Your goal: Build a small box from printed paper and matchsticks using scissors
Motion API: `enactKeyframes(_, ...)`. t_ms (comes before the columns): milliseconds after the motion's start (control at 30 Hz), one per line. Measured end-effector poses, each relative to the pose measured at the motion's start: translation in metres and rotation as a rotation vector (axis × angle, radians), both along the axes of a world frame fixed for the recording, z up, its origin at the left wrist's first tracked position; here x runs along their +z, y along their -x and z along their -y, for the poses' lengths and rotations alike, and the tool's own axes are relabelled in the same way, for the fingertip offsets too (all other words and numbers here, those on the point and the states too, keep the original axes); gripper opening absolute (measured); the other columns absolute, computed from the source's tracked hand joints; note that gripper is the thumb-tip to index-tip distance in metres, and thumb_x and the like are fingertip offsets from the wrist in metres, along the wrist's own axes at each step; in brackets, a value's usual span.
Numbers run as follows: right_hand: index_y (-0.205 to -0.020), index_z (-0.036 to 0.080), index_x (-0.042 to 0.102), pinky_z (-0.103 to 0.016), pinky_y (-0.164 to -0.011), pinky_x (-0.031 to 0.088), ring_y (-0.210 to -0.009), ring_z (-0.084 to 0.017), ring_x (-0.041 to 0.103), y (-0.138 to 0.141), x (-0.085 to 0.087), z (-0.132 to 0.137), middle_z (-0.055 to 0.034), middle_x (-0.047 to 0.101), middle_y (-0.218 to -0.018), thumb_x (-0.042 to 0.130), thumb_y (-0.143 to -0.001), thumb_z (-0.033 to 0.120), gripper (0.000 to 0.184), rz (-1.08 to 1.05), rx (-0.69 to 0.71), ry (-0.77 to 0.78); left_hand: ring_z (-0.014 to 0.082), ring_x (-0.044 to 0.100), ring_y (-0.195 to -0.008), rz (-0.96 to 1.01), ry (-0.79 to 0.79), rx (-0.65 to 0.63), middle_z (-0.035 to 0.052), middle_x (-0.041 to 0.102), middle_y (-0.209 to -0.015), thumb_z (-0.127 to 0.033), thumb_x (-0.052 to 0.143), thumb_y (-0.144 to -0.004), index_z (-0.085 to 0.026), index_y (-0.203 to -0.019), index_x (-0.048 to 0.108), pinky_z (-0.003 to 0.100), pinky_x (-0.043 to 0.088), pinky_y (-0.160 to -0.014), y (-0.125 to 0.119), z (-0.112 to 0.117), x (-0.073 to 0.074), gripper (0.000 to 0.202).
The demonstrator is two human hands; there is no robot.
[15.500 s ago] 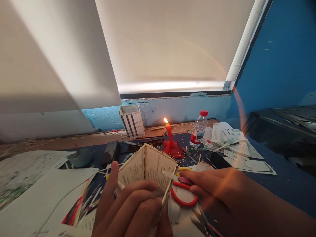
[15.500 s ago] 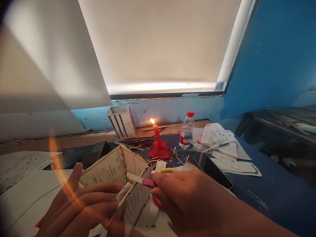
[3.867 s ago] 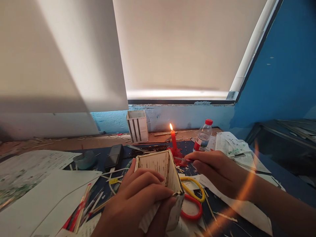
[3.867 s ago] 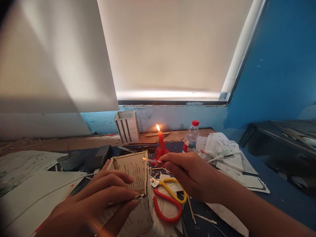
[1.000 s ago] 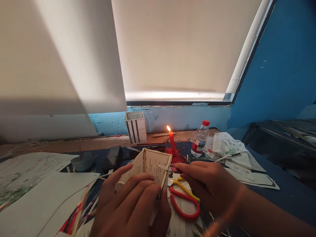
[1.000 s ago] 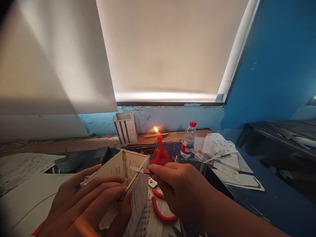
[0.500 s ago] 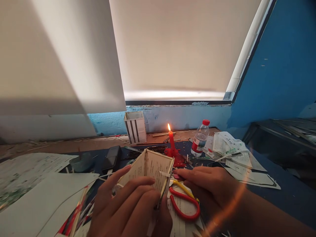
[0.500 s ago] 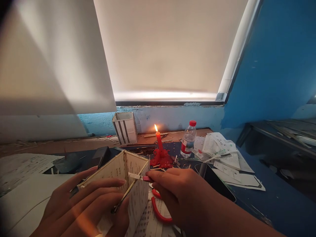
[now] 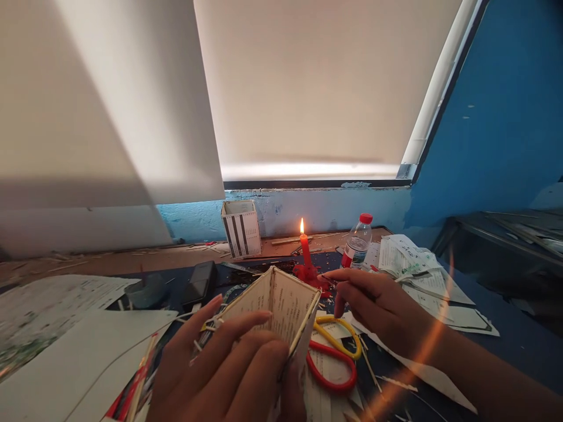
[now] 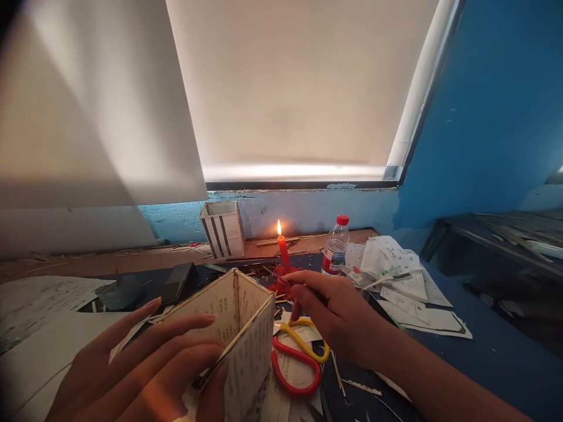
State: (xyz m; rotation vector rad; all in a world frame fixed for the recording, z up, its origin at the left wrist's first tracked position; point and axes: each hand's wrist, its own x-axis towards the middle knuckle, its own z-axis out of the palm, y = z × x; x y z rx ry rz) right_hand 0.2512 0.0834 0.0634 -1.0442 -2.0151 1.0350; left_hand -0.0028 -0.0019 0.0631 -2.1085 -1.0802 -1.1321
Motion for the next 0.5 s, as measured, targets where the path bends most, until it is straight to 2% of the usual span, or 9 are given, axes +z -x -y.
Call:
enactKeyframes(100, -0.134, 0.024, 0.067, -0.022, -0.048, 0.033, -0.055, -0.01, 0.044, 0.01, -0.001, 0.01, -0.0024, 0.073, -0.085, 0.048, -0.109, 0.05, 0.041, -0.123, 0.053, 0.121, 0.0205, 0.075, -0.101, -0.117, 0.007, 0.068, -0.003, 0.08, -0.097, -0.017, 0.072, -0.08, -0.025, -0.105, 0.065, 0.042, 0.033, -0.117, 0.01, -0.002, -0.002, 0.027)
enactKeyframes(200, -0.131, 0.024, 0.071, -0.025, -0.059, 0.043, -0.066, -0.013, 0.057, 0.018, -0.001, 0.023, -0.0021, 0.072, -0.082, 0.05, -0.109, 0.047, 0.038, -0.1, 0.072, 0.075, 0.0261, 0.071, -0.106, -0.162, 0.054, 0.132, 0.0046, 0.078, -0.108, -0.021, 0.069, -0.086, -0.02, -0.116, 0.068, 0.049, 0.036, -0.111, 0.019, 0.0, -0.004, 0.03)
enactKeyframes(267, -0.128, 0.024, 0.073, -0.027, -0.064, 0.048, -0.069, -0.015, 0.061, 0.021, 0.0, 0.033, -0.0017, 0.072, -0.078, 0.05, -0.109, 0.047, 0.037, -0.052, 0.097, 0.046, 0.0256, 0.07, -0.107, -0.174, 0.085, 0.128, 0.0038, 0.077, -0.109, -0.021, 0.066, -0.089, -0.021, -0.122, 0.067, 0.05, 0.037, -0.11, 0.023, 0.002, -0.004, 0.033)
enactKeyframes(333, -0.128, 0.026, 0.072, -0.028, -0.063, 0.049, -0.065, -0.015, 0.061, 0.021, 0.004, 0.043, -0.0011, 0.071, -0.077, 0.049, -0.109, 0.047, 0.037, -0.024, 0.106, 0.033, 0.0237, 0.069, -0.107, -0.174, 0.101, 0.099, 0.0022, 0.076, -0.11, -0.02, 0.064, -0.091, -0.022, -0.126, 0.065, 0.049, 0.037, -0.111, 0.026, 0.004, -0.003, 0.036)
enactKeyframes(467, -0.123, 0.026, 0.07, -0.026, -0.061, 0.05, -0.071, -0.016, 0.062, 0.015, 0.014, 0.049, -0.0032, 0.071, -0.09, 0.047, -0.108, 0.05, 0.036, -0.047, -0.022, -0.023, 0.0243, 0.067, -0.106, -0.167, 0.109, 0.097, 0.0034, 0.074, -0.108, -0.013, 0.061, -0.088, -0.022, -0.119, 0.066, 0.05, 0.036, -0.11, 0.026, 0.006, 0.0, 0.032)
enactKeyframes(500, -0.12, 0.025, 0.07, -0.025, -0.059, 0.048, -0.07, -0.016, 0.06, 0.014, 0.015, 0.048, -0.0026, 0.069, -0.088, 0.046, -0.109, 0.05, 0.036, -0.038, -0.042, -0.032, 0.0252, 0.066, -0.106, -0.166, 0.107, 0.112, 0.0042, 0.073, -0.107, -0.012, 0.06, -0.087, -0.022, -0.116, 0.066, 0.05, 0.036, -0.109, 0.026, 0.006, 0.001, 0.031)
